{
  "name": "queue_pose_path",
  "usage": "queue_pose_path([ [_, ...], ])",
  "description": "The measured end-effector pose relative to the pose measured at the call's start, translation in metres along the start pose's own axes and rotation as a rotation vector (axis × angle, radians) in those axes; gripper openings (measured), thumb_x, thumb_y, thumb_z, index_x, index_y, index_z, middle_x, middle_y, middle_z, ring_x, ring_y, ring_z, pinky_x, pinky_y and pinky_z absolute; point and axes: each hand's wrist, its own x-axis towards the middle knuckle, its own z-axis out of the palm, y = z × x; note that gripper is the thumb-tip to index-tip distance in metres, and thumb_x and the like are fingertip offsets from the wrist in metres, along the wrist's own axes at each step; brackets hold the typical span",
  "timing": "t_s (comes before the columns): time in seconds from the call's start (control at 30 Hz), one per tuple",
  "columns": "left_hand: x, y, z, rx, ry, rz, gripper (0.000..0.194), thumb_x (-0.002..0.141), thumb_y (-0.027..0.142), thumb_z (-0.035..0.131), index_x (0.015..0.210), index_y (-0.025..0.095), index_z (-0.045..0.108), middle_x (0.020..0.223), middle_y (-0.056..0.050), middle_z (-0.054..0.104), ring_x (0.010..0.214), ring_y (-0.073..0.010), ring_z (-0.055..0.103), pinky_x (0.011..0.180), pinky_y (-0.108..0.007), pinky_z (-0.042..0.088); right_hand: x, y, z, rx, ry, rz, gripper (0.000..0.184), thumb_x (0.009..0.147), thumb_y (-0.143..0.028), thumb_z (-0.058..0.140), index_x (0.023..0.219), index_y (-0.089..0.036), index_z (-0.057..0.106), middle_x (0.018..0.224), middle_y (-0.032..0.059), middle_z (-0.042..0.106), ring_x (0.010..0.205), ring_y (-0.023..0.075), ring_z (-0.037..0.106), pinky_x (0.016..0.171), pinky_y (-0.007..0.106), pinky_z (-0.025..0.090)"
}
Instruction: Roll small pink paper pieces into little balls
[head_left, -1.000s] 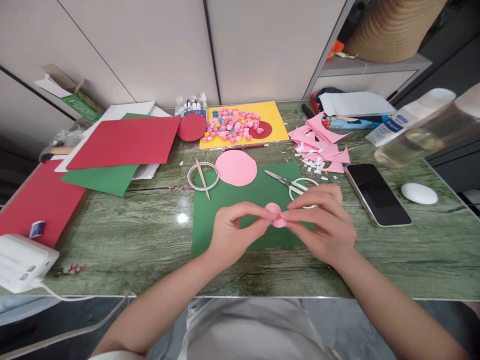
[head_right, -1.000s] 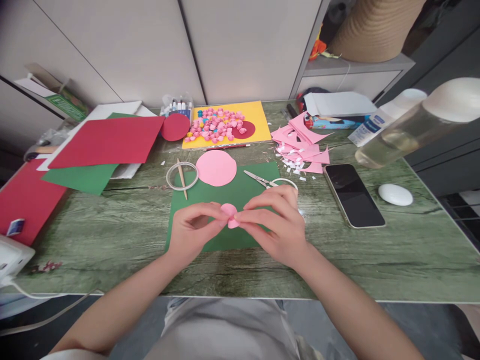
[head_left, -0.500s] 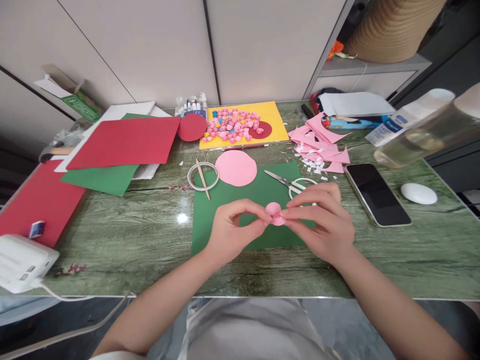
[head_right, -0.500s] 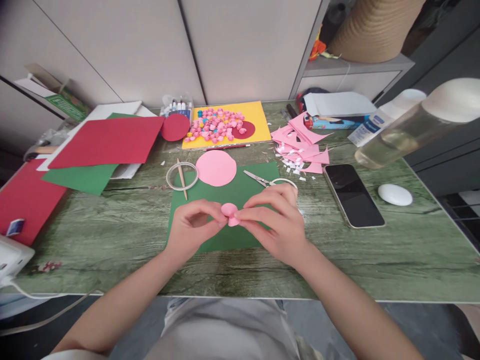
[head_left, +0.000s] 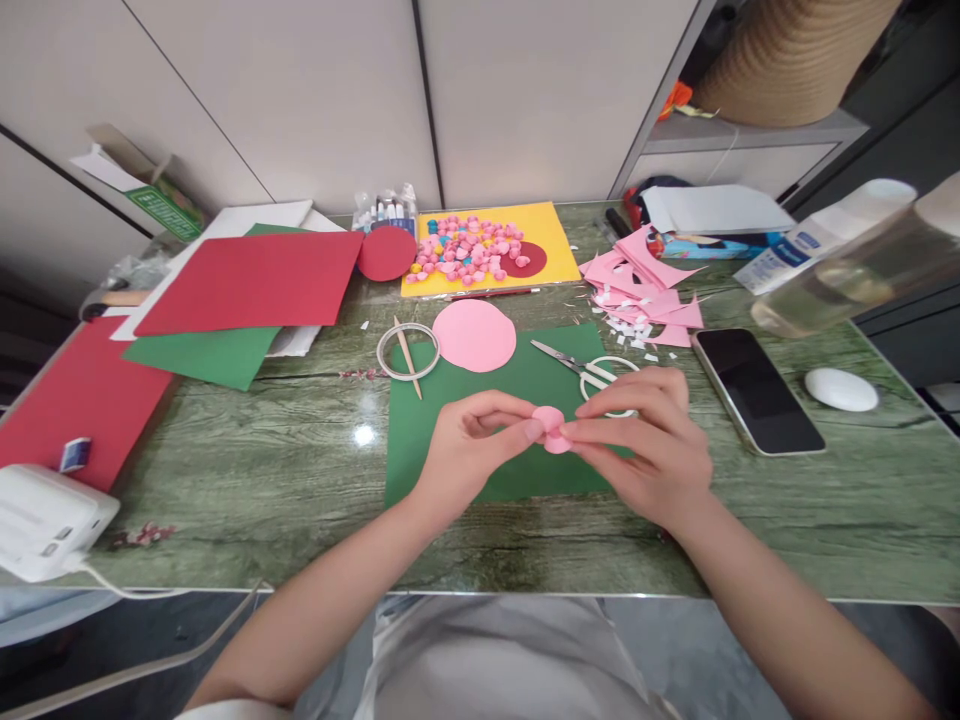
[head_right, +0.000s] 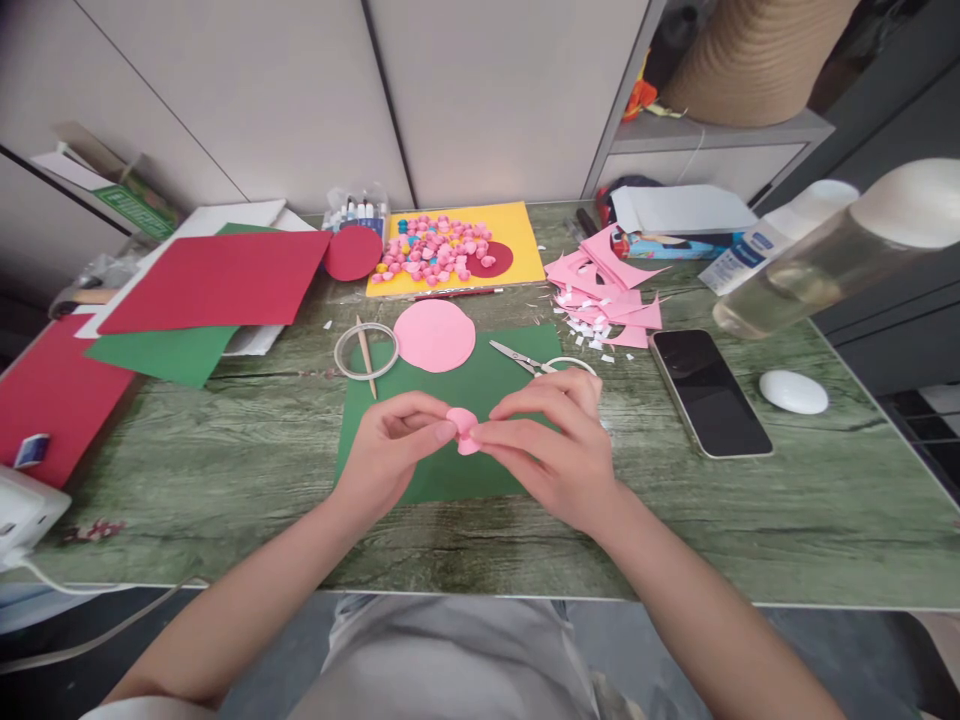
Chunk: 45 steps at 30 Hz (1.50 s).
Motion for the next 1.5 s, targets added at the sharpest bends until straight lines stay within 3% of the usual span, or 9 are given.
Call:
queue_pose_path([
  [0.37, -0.002, 0.001, 0.0, 0.105, 0.051, 0.013, 0.008, 0.073, 0.026, 0.074, 0.074, 0.019, 0.071, 0.072, 0.0, 0.073, 0.069, -0.0112, 0.065, 0.07, -0.023, 0.049, -0.001, 0.001, 0.0, -0.02, -0.01, -0.001, 0.019, 0.079, -0.02, 0.071, 0.092, -0.034, 0.067, 0.082, 0.0005, 0.066, 0.08, 0.0201, 0.053, 0.072, 0.039, 0.043],
  [0.8, -0.003, 0.009, 0.004, 0.547, 0.169, 0.158, 0.012, 0.075, 0.027, 0.068, 0.067, 0.018, 0.068, 0.069, -0.001, 0.071, 0.066, -0.0131, 0.063, 0.066, -0.025, 0.048, 0.002, 0.0, 0.001, -0.211, 0.031, -0.179, 0.016, 0.076, -0.02, 0.074, 0.087, -0.031, 0.069, 0.074, -0.0011, 0.07, 0.073, 0.0187, 0.054, 0.066, 0.038, 0.037],
  [1.17, -0.007, 0.014, 0.006, 0.709, 0.161, 0.294, 0.007, 0.074, 0.023, 0.066, 0.072, 0.02, 0.073, 0.071, -0.002, 0.074, 0.066, -0.0152, 0.066, 0.068, -0.029, 0.05, 0.002, -0.001, 0.002, -0.179, 0.023, -0.08, 0.015, 0.077, -0.022, 0.074, 0.086, -0.031, 0.068, 0.077, -0.0009, 0.068, 0.077, 0.0182, 0.054, 0.07, 0.037, 0.04],
  [1.5, -0.005, 0.016, 0.003, 0.969, 0.123, 0.375, 0.009, 0.076, 0.023, 0.064, 0.073, 0.023, 0.073, 0.071, 0.0, 0.074, 0.067, -0.0163, 0.065, 0.076, -0.032, 0.048, -0.003, 0.002, 0.003, -0.179, -0.106, 0.006, 0.014, 0.078, -0.023, 0.073, 0.085, -0.032, 0.066, 0.085, -0.0012, 0.068, 0.085, 0.0205, 0.055, 0.077, 0.04, 0.038],
])
